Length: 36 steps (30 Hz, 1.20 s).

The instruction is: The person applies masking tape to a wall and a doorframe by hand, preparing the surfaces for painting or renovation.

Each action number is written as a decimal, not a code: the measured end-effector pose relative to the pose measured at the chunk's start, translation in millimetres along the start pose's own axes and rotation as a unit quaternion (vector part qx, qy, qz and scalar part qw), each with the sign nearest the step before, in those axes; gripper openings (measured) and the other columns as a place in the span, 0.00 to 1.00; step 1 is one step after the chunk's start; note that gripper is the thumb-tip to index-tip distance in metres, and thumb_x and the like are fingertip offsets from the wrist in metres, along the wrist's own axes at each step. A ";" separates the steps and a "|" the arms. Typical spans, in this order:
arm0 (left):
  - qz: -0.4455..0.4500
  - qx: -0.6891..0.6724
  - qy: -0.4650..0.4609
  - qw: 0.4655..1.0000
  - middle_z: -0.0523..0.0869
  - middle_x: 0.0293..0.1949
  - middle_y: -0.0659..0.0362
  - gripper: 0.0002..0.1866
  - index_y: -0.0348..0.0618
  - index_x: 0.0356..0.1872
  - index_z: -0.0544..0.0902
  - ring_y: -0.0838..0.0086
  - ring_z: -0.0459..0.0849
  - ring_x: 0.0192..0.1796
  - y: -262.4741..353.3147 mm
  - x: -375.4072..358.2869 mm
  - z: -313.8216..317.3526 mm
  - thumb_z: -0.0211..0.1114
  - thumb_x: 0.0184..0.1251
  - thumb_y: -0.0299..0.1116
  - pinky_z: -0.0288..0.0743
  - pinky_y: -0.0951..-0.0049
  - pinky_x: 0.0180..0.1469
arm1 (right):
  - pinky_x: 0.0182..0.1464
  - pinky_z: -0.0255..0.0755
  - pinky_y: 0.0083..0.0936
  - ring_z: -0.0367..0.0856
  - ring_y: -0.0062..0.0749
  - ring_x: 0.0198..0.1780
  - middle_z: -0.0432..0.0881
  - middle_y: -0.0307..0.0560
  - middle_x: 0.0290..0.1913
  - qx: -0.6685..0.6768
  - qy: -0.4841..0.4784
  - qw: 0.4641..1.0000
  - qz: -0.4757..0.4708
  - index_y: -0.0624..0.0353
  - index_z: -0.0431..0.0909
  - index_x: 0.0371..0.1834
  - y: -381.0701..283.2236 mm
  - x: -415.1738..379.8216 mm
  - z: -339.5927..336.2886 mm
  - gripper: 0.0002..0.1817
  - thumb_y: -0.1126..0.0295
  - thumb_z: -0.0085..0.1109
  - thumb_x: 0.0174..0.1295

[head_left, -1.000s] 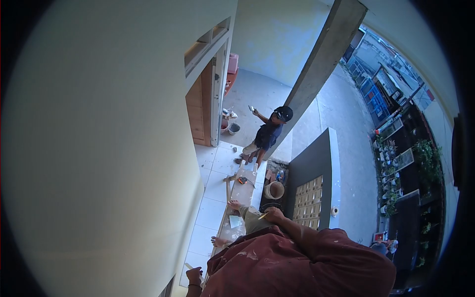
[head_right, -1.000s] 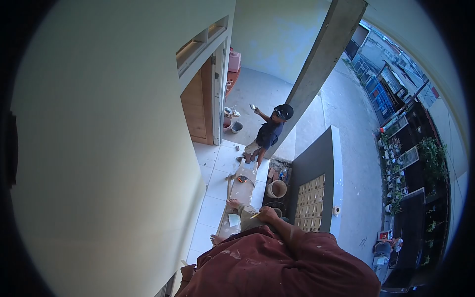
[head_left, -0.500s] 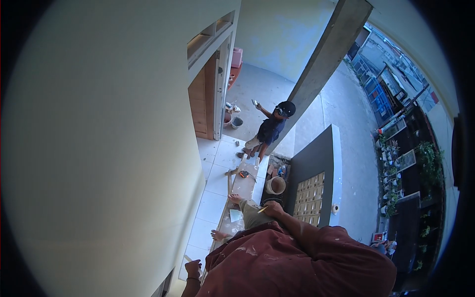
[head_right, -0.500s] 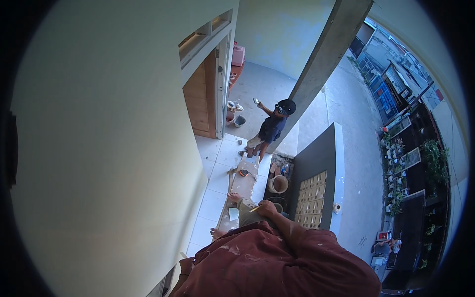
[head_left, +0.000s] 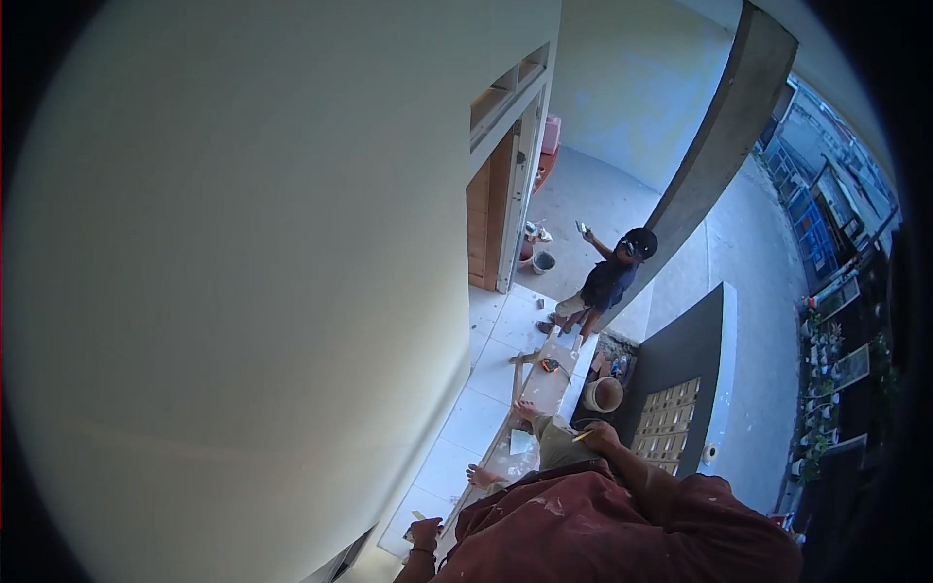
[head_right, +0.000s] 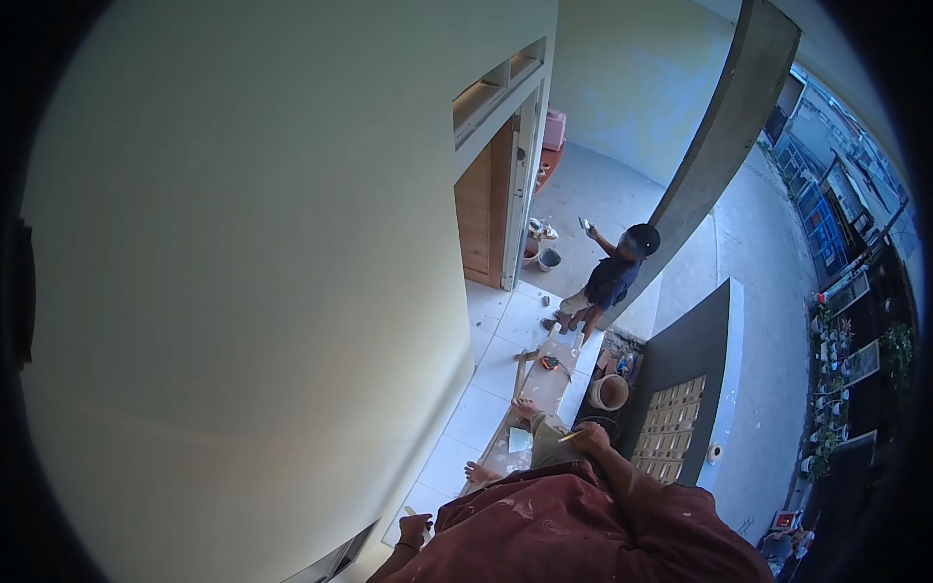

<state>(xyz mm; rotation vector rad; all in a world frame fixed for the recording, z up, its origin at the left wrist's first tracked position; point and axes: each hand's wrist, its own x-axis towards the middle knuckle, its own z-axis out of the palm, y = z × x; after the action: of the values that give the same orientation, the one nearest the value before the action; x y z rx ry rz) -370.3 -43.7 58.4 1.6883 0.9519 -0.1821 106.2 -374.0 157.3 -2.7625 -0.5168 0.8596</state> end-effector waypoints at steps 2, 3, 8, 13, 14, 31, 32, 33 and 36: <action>0.087 0.254 -0.037 0.963 0.93 0.40 0.56 0.11 0.45 0.50 0.92 0.72 0.91 0.39 1.9 -2.9 -3.1 0.67 0.70 0.28 0.80 0.71 0.40 | 0.58 0.81 0.41 0.88 0.48 0.55 0.91 0.50 0.49 0.006 0.019 1.000 -0.021 0.48 0.92 0.44 6.3 2.7 4.2 0.19 0.48 0.68 0.61; 0.136 0.367 -0.039 0.919 0.93 0.37 0.54 0.11 0.38 0.48 0.92 0.73 0.90 0.35 -4.3 -3.5 -3.3 0.64 0.72 0.26 0.79 0.73 0.36 | 0.58 0.81 0.41 0.88 0.48 0.55 0.91 0.50 0.49 0.009 0.027 0.999 -0.032 0.48 0.92 0.44 6.0 0.9 4.8 0.18 0.48 0.68 0.61; 0.074 0.142 -0.009 0.987 0.93 0.37 0.55 0.12 0.39 0.50 0.92 0.73 0.90 0.36 -1.3 6.7 -0.3 0.62 0.74 0.28 0.81 0.73 0.37 | 0.58 0.81 0.41 0.88 0.48 0.55 0.91 0.50 0.49 0.011 0.020 0.999 -0.033 0.48 0.92 0.44 2.7 2.3 3.0 0.19 0.48 0.68 0.61; -0.042 0.016 -0.026 0.999 0.93 0.38 0.54 0.13 0.38 0.50 0.91 0.73 0.90 0.35 -0.1 6.7 2.3 0.60 0.76 0.29 0.81 0.73 0.37 | 0.56 0.82 0.42 0.89 0.49 0.53 0.91 0.50 0.47 0.003 0.033 0.998 -0.048 0.48 0.92 0.43 2.9 2.8 7.0 0.18 0.48 0.69 0.61; 0.020 0.028 -0.005 0.999 0.93 0.38 0.55 0.13 0.38 0.49 0.91 0.73 0.90 0.35 -1.1 6.3 1.9 0.60 0.76 0.28 0.81 0.73 0.36 | 0.55 0.82 0.42 0.89 0.49 0.52 0.92 0.50 0.46 0.006 0.034 0.998 -0.044 0.48 0.92 0.43 3.6 4.3 8.7 0.18 0.48 0.69 0.61; 0.058 0.274 0.014 0.960 0.93 0.36 0.58 0.12 0.52 0.47 0.92 0.68 0.92 0.35 -12.2 -7.9 -6.4 0.73 0.62 0.30 0.80 0.64 0.36 | 0.59 0.80 0.40 0.87 0.47 0.56 0.91 0.50 0.50 -0.009 0.020 0.998 -0.055 0.49 0.92 0.45 -16.2 -1.1 -3.9 0.17 0.51 0.68 0.60; 0.067 0.335 0.011 0.940 0.94 0.36 0.59 0.13 0.53 0.48 0.92 0.69 0.92 0.35 -6.2 -11.9 -7.0 0.73 0.62 0.30 0.81 0.65 0.36 | 0.60 0.80 0.41 0.87 0.48 0.57 0.90 0.50 0.51 -0.002 0.017 0.999 -0.047 0.48 0.92 0.45 -16.0 0.0 -3.3 0.17 0.51 0.67 0.59; 0.067 0.371 0.009 0.926 0.94 0.36 0.60 0.14 0.54 0.48 0.92 0.70 0.92 0.34 1.4 -15.5 -5.6 0.73 0.61 0.30 0.81 0.65 0.36 | 0.61 0.80 0.41 0.87 0.48 0.57 0.90 0.51 0.52 0.004 0.014 0.999 -0.038 0.47 0.92 0.46 -15.5 0.8 -3.0 0.18 0.52 0.67 0.58; 0.120 0.396 0.024 0.910 0.94 0.35 0.59 0.14 0.53 0.49 0.92 0.72 0.92 0.33 7.1 -22.1 -6.5 0.73 0.62 0.29 0.81 0.67 0.36 | 0.61 0.80 0.41 0.87 0.48 0.57 0.90 0.51 0.52 0.002 0.006 0.999 -0.053 0.48 0.92 0.46 -12.2 2.5 -2.4 0.18 0.52 0.67 0.59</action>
<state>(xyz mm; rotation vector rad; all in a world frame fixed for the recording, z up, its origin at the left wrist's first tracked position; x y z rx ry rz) -382.5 -49.2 78.5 2.5493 0.7296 -0.4030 106.3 -362.1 161.5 -2.7072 -0.6534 0.8191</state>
